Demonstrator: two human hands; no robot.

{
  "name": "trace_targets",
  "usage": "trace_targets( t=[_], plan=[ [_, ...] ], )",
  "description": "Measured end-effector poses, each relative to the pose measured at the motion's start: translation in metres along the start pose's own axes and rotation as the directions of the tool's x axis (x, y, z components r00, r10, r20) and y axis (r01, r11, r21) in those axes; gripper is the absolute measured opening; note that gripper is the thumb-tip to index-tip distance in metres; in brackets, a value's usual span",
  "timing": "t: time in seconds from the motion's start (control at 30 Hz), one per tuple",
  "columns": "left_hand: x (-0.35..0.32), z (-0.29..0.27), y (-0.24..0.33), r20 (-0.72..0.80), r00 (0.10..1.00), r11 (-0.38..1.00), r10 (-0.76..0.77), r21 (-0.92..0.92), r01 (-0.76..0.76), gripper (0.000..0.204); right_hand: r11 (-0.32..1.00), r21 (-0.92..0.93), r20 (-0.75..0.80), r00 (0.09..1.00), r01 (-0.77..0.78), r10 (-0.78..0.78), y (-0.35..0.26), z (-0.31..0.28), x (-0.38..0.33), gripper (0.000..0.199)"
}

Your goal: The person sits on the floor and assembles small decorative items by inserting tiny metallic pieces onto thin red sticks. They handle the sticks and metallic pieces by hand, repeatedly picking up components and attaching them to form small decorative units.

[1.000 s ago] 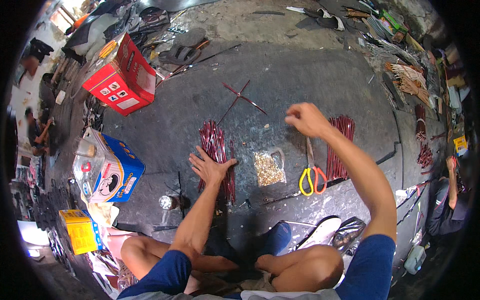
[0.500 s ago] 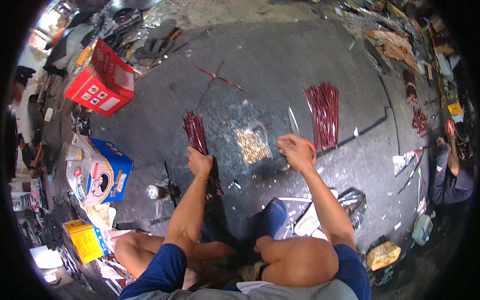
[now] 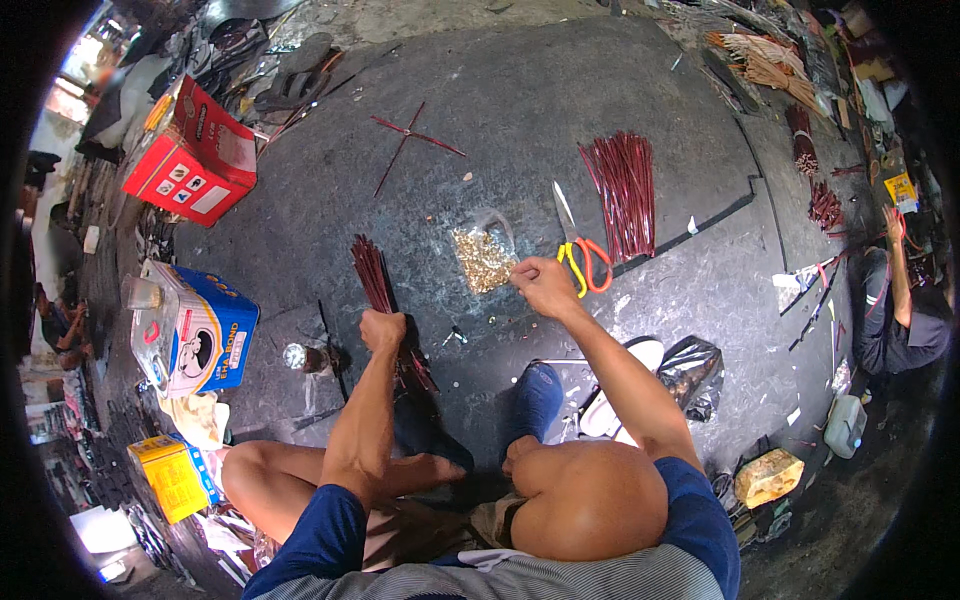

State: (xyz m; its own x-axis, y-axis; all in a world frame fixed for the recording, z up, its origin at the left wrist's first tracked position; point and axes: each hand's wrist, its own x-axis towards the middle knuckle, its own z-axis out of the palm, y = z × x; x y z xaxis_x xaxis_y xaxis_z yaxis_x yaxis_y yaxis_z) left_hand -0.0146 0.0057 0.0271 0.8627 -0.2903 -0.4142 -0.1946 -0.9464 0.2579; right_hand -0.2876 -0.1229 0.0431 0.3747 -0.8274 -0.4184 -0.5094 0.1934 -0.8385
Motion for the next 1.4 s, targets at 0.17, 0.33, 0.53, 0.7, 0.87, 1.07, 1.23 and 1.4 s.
trace_targets(
  t=[0.17, 0.33, 0.53, 0.7, 0.87, 1.07, 1.23, 1.4],
  plan=[
    [-0.001, 0.008, -0.014, -0.026, 1.0, 1.0, -0.015, 0.009, 0.015, 0.031, 1.0, -0.027, 0.012, 1.0, -0.013, 0.014, 0.006, 0.009, 0.006, 0.026],
    [-0.026, -0.002, -0.005, -0.037, 0.997, 0.997, 0.065, 0.052, -0.063, 0.029, 0.996, -0.083, 0.007, 0.999, -0.031, 0.032, 0.004, 0.017, -0.002, 0.027],
    [0.0, 0.008, -0.004, -0.015, 0.998, 0.996, 0.055, 0.078, -0.054, 0.029, 0.995, -0.099, 0.015, 1.0, -0.012, 0.013, 0.005, 0.022, -0.004, 0.027],
    [-0.006, 0.004, -0.008, 0.036, 0.999, 0.996, -0.024, -0.082, 0.027, 0.032, 0.995, -0.096, -0.047, 0.998, 0.04, -0.045, 0.002, 0.016, 0.002, 0.027],
    [-0.045, 0.013, -0.006, 0.07, 0.997, 0.961, 0.031, -0.276, -0.01, 0.041, 0.953, -0.223, -0.131, 0.963, 0.203, -0.236, -0.031, 0.018, 0.014, 0.023],
    [-0.054, 0.029, -0.027, 0.02, 0.999, 0.946, 0.044, -0.321, -0.035, 0.064, 0.755, -0.567, -0.06, 0.898, 0.328, -0.435, 0.003, 0.038, 0.062, 0.022],
    [-0.059, 0.023, -0.027, -0.009, 1.0, 0.943, 0.004, -0.333, -0.007, 0.056, 0.701, -0.68, -0.036, 0.945, 0.215, -0.324, -0.01, 0.054, 0.062, 0.022],
    [-0.058, 0.024, -0.029, 0.011, 1.0, 0.921, -0.014, -0.389, 0.017, 0.041, 0.608, -0.766, 0.066, 0.966, 0.21, -0.251, -0.011, 0.056, 0.061, 0.026]
  ],
)
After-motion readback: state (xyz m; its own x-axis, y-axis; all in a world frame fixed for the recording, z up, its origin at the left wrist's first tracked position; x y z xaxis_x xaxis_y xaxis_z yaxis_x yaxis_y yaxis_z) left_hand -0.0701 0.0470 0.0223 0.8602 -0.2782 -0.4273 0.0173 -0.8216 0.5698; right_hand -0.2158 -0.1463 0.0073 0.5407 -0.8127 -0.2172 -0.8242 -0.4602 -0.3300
